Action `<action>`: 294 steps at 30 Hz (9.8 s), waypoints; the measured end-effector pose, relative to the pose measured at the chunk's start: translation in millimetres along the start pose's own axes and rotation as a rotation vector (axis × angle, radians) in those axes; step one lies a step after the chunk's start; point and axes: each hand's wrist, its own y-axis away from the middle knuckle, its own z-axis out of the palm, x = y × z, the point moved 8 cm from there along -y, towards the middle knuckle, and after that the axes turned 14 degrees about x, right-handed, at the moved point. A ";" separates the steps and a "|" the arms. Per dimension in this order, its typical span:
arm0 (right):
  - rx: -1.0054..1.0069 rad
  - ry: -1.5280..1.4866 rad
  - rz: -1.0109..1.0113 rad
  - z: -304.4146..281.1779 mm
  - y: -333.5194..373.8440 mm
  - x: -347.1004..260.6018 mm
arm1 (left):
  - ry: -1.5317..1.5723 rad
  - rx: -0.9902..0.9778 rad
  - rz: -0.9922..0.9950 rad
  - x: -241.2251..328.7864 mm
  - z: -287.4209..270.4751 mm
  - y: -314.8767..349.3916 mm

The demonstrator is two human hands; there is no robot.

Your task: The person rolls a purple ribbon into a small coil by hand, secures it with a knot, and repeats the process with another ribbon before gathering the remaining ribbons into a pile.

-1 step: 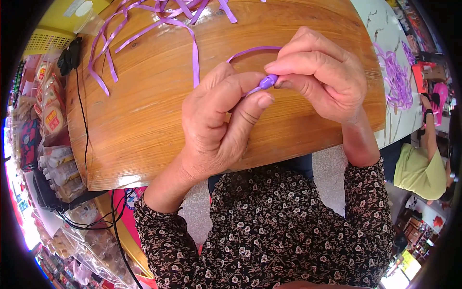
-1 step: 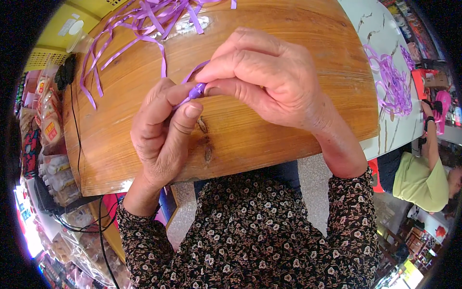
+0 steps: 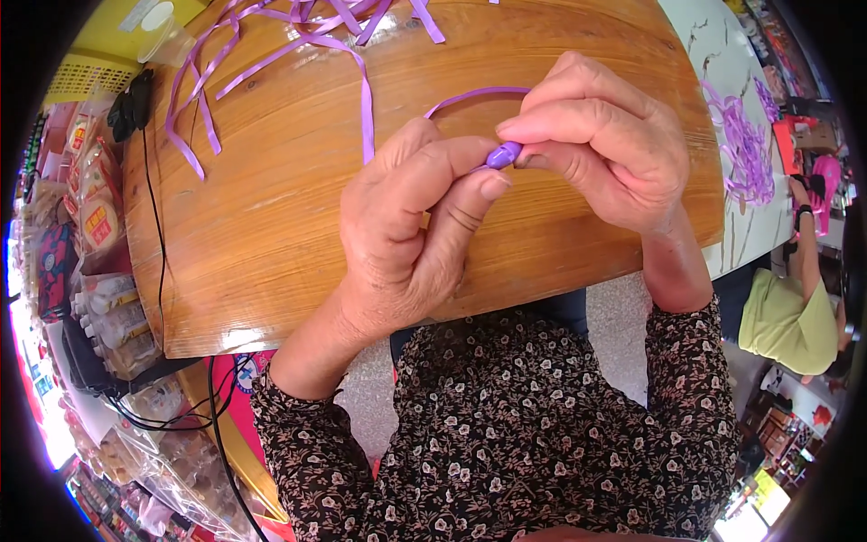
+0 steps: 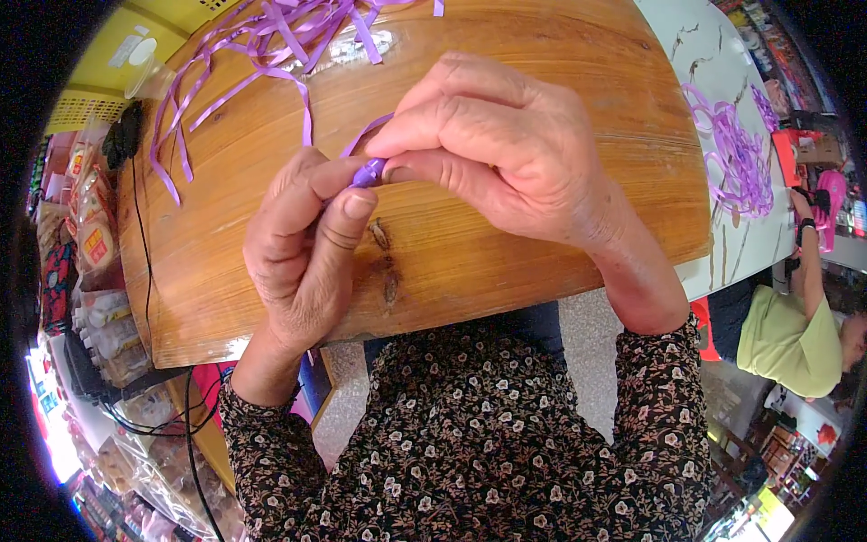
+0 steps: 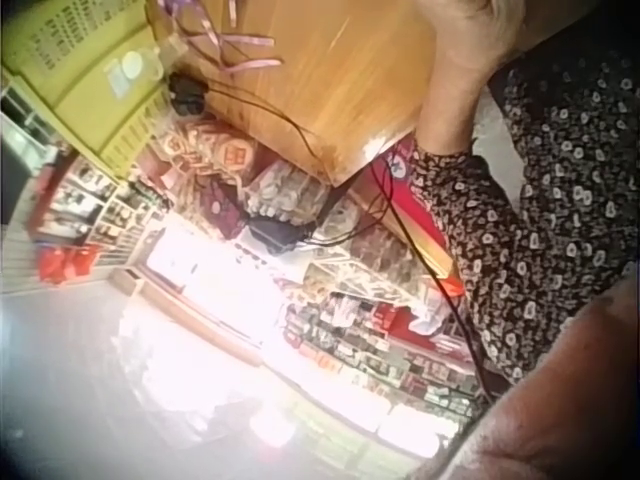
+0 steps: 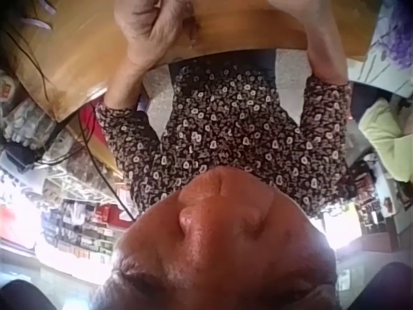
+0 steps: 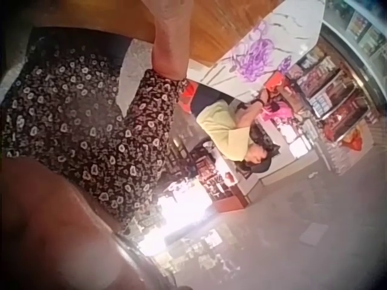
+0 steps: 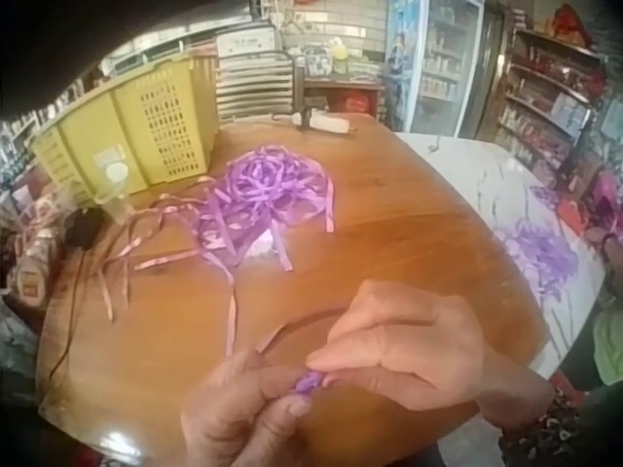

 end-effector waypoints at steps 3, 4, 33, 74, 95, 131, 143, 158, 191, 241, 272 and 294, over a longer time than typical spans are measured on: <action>0.000 0.016 -0.010 1.3 0.3 -0.4 | -0.055 0.009 0.003 -1.0 -0.9 -1.5; -0.002 0.025 -0.006 1.3 0.5 0.4 | -0.053 0.008 0.002 -0.6 -0.2 -1.7; -0.514 -0.188 0.303 30.5 41.0 21.9 | -0.414 -0.328 0.548 1.2 28.5 31.4; 0.710 1.082 0.607 -445.6 191.6 140.1 | -0.604 -0.195 0.192 -44.1 21.6 6.2; 0.160 0.360 0.436 -117.1 -4.5 124.1 | -0.330 -0.139 0.314 -34.9 48.6 -11.3; 0.233 -0.067 0.308 94.1 -194.5 133.1 | -0.163 -0.145 0.617 0.6 41.6 4.7; 0.206 0.149 0.248 -30.4 -117.4 15.2 | -0.123 0.123 0.552 14.2 4.9 -8.5; 0.152 -0.122 0.359 6.3 -18.4 55.7 | 0.421 0.167 -0.207 -56.0 16.1 -30.2; 0.053 0.108 0.351 -27.3 0.5 64.3 | -0.730 0.175 0.409 -19.7 -12.5 -53.5; 0.055 -1.078 1.061 21.2 42.1 79.4 | 0.449 0.059 -0.736 -71.0 20.1 -17.6; 0.226 0.154 0.141 -0.7 9.8 31.5 | 0.393 0.202 -0.636 -64.7 22.5 -7.3; 0.193 -0.153 0.440 -9.0 12.8 49.7 | 0.520 0.227 -0.724 -68.4 17.0 -5.5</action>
